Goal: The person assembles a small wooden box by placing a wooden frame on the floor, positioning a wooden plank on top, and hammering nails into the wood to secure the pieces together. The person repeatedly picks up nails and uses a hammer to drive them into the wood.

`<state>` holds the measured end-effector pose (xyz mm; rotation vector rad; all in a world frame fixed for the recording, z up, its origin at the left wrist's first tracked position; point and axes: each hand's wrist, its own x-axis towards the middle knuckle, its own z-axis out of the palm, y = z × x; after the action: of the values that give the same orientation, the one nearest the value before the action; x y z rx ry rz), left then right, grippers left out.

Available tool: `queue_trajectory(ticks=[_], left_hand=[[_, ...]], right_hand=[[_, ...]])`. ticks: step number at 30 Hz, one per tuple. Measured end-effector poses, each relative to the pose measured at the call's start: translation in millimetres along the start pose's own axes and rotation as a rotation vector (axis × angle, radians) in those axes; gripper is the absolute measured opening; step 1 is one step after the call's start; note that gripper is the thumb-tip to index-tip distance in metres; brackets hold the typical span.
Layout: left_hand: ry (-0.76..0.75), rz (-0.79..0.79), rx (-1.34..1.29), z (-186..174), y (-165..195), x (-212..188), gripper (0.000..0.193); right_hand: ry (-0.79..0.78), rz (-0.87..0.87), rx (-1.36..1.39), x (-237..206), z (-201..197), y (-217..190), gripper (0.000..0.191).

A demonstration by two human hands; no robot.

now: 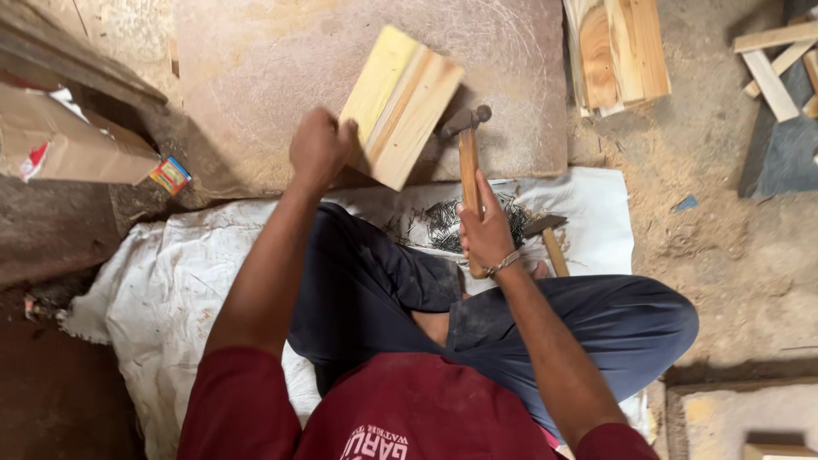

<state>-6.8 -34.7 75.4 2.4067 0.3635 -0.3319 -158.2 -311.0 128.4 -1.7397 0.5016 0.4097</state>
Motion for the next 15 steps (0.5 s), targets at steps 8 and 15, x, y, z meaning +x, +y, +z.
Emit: queue_trajectory(ticks=[8,15], left_hand=[[0.151,0.178,-0.218,18,-8,-23,0.05],[0.097,0.548,-0.253,-9,57,-50,0.043]], right_hand=[[-0.052,0.052,0.032,-30,14,39,0.082],[-0.131,0.038,0.169,-38,21,43,0.079]])
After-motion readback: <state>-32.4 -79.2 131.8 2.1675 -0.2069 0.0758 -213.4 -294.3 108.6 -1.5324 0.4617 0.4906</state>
